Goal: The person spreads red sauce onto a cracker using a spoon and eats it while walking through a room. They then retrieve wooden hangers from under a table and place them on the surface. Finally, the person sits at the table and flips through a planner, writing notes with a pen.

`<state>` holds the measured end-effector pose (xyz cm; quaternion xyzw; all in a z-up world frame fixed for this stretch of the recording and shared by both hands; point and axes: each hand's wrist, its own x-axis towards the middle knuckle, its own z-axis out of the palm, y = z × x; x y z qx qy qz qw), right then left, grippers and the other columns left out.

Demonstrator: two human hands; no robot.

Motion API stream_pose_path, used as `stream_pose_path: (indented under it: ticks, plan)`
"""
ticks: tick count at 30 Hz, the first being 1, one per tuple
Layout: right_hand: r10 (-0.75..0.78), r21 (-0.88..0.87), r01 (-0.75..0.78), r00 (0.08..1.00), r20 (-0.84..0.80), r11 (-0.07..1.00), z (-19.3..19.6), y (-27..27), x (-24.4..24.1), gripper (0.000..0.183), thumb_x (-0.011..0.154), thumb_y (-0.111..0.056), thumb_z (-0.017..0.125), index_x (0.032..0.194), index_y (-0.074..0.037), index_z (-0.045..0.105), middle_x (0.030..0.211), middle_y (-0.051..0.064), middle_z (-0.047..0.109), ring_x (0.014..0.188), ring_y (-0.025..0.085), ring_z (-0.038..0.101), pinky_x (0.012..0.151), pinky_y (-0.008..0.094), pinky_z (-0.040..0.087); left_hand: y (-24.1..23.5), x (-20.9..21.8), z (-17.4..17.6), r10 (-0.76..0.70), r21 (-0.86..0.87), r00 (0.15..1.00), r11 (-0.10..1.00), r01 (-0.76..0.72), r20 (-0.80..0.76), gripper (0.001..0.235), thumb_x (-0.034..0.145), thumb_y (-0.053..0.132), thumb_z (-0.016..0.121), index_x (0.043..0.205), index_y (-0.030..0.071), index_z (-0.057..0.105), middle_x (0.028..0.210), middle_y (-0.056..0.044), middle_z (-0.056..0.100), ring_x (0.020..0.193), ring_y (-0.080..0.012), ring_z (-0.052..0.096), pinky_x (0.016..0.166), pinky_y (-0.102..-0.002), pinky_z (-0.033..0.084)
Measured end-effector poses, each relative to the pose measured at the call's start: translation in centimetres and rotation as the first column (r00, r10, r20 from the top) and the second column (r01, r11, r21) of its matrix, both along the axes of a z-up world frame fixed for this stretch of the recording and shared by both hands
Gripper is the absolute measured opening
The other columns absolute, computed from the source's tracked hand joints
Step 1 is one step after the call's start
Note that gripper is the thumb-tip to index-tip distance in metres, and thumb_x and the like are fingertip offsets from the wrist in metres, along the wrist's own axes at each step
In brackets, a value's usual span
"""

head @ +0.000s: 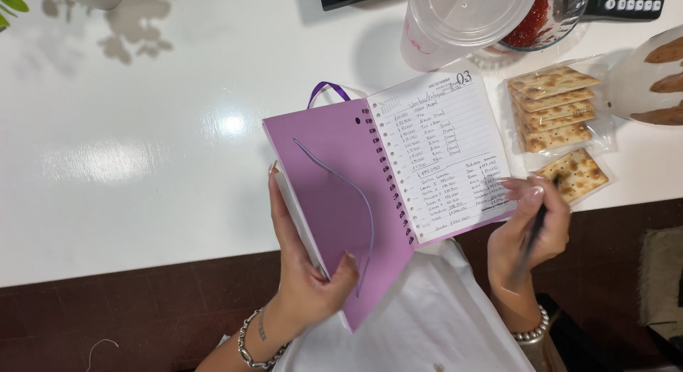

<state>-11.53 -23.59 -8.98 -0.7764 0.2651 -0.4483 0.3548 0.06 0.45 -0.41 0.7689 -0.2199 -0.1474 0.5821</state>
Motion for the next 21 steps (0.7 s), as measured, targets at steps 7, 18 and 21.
stream_pose_path:
  ticks: [7, 18, 21]
  plan:
    - [0.217, 0.021, -0.229, 0.886, -0.410, 0.973, 2.5, 0.2, -2.1, 0.053, 0.086, -0.010, 0.085, 0.109, -0.001, 0.038, 0.149, 0.036, 0.051, 0.144, 0.048, 0.049, 0.121, 0.058, 0.036, 1.2, 0.1, -1.4, 0.103, -0.037, 0.992, 0.994, -0.105, -0.068, 0.106, 0.089, 0.021, 0.063, 0.162, 0.013, -0.013, 0.174, -0.013, -0.018, 0.164, -0.0321, -0.014, 0.134, -0.055, 0.003]
    - [0.384, 0.048, -0.387, 0.880, -0.279, 0.921, 2.5, -1.7, -3.5, 0.070, 0.078, -0.005, 0.089, 0.104, 0.000, 0.024, 0.150, 0.042, 0.039, 0.130, 0.056, 0.052, 0.113, 0.060, 0.037, 2.5, -0.9, -6.5, 0.289, -0.136, 0.910, 0.931, -0.340, -0.298, 0.081, 0.082, 0.003, 0.078, 0.154, 0.007, 0.042, 0.150, -0.028, 0.052, 0.136, -0.0414, 0.053, 0.116, -0.052, 0.040]
    - [0.443, 0.098, -0.432, 0.875, -0.196, 0.897, 1.8, -2.4, -3.9, 0.074, 0.074, 0.000, 0.089, 0.107, -0.001, 0.023, 0.150, 0.038, 0.035, 0.132, 0.056, 0.050, 0.114, 0.059, 0.039, 2.6, -1.3, -6.9, 0.296, -0.162, 0.913, 0.923, -0.349, -0.280, 0.074, 0.081, 0.002, 0.079, 0.149, 0.006, 0.050, 0.140, -0.026, 0.061, 0.127, -0.0391, 0.061, 0.109, -0.051, 0.048]
